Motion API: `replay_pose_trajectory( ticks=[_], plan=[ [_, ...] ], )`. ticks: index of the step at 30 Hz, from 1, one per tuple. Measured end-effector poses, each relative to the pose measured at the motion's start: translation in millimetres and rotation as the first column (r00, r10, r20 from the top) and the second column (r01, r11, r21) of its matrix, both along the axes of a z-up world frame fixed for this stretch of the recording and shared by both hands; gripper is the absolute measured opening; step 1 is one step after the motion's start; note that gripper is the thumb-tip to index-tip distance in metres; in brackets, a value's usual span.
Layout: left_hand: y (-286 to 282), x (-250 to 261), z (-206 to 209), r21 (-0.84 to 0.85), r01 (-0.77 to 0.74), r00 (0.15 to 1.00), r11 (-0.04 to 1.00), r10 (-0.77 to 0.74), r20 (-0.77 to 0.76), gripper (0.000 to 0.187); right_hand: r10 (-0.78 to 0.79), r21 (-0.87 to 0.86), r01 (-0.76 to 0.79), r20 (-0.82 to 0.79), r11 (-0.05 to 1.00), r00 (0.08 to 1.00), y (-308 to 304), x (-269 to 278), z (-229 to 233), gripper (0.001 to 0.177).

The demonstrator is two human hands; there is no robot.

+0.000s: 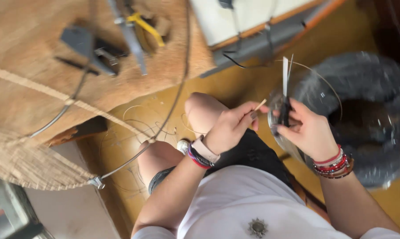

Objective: Weaving twine onto a metal frame and securing it using a glue gun, stapler, and cutting tools.

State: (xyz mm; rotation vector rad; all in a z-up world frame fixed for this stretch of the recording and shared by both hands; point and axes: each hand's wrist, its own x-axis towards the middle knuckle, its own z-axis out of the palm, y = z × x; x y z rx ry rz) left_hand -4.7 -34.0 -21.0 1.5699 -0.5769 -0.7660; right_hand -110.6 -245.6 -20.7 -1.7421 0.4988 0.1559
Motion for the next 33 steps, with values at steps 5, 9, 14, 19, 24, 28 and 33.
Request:
replay_pose_trajectory(
  ticks=[5, 9, 14, 19, 24, 28, 33],
  plan=[
    [62, -19, -13, 0.302, -0.322, 0.943, 0.897, 0.275, 0.188, 0.027, 0.378, -0.658, -0.188, 0.158, 0.729, 0.912, 57, 59, 12, 0.056],
    [106, -45, 14, 0.318, -0.475, 0.879, 0.82, 0.454, 0.144, 0.025, 0.548, -0.843, -0.075, 0.276, 0.532, 0.79, 98, 129, 4, 0.042],
    [147, -57, 36, -0.045, -0.685, 0.725, 0.727, 0.674, -0.141, 0.025, 0.622, -0.94, 0.057, 0.269, 0.338, 0.735, 157, 219, -3, 0.042],
    [168, -51, 13, -0.219, -0.775, 0.629, 0.592, 0.695, -0.348, 0.027, 0.583, -0.971, -0.059, 0.09, 0.232, 0.808, 230, 274, -26, 0.03],
    [186, -26, 29, -0.311, -0.783, 0.622, 0.539, 0.652, -0.435, 0.027, 0.574, -0.962, -0.015, 0.149, 0.271, 0.805, 252, 309, -31, 0.014],
    [206, 4, 41, -0.284, -0.727, 0.673, 0.625, 0.568, -0.473, 0.029, 0.678, -0.963, 0.07, 0.234, 0.26, 0.697, 240, 292, 18, 0.02],
    [221, 44, 56, -0.314, -0.728, 0.665, 0.609, 0.518, -0.538, 0.029, 0.565, -0.999, -0.031, -0.033, -0.013, 0.824, 231, 297, 6, 0.056]
  ],
)
